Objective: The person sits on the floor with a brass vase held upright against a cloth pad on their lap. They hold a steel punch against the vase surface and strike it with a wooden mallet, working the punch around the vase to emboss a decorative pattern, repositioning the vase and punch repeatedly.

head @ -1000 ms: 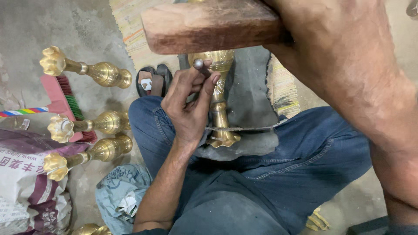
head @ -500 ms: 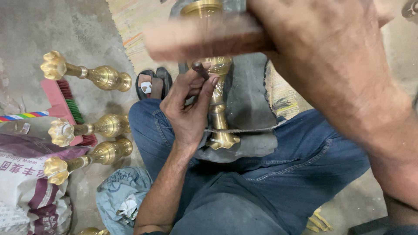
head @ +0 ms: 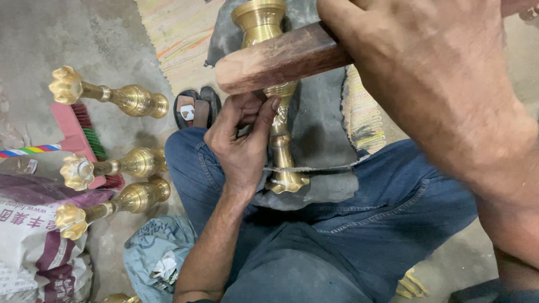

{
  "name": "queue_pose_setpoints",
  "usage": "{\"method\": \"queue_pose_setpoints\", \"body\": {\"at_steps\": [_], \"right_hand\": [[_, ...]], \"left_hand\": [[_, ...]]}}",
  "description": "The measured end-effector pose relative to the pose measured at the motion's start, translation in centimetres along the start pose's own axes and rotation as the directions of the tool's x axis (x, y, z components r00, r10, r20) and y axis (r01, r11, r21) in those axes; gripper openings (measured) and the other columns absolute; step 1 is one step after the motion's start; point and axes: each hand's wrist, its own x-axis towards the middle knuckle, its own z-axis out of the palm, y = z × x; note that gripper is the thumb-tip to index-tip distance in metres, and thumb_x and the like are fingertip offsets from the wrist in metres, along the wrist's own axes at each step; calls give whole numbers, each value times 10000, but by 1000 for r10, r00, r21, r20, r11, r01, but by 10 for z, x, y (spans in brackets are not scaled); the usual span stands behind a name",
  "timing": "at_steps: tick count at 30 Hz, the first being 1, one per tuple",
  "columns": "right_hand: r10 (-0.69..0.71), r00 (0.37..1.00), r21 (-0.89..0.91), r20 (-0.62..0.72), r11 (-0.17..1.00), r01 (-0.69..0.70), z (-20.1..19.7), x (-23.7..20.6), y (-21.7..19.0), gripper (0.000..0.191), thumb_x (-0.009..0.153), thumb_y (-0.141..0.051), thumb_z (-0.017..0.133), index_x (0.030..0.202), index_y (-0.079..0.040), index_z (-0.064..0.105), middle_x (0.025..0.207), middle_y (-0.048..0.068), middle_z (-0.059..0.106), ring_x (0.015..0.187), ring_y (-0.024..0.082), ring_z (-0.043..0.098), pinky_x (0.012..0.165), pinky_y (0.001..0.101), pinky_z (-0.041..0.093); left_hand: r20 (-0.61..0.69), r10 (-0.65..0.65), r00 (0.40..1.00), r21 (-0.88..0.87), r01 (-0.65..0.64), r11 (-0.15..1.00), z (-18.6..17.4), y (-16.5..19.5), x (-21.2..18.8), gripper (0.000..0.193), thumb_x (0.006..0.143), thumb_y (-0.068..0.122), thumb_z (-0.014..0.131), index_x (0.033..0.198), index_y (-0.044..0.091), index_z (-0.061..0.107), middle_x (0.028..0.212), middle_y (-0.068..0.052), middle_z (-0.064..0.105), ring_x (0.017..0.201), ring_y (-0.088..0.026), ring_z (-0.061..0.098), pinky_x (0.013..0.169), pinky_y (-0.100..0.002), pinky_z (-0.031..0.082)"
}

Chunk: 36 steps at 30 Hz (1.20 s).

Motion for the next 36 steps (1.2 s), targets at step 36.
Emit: {"method": "queue_pose_setpoints", "body": {"at_steps": [36], "right_hand": [[-33,997,-55,-74,998,29,20,-8,14,227,922,-262,819,1090,-144,724,832,30,678,752,194,678,687,317,513]], "left_hand": [[70,28,997,86,-35,996,-4,9,8,221,1003,14,797,1189,12,677,1223,-79,748,1000,-121,761,759,-237,651]]}}
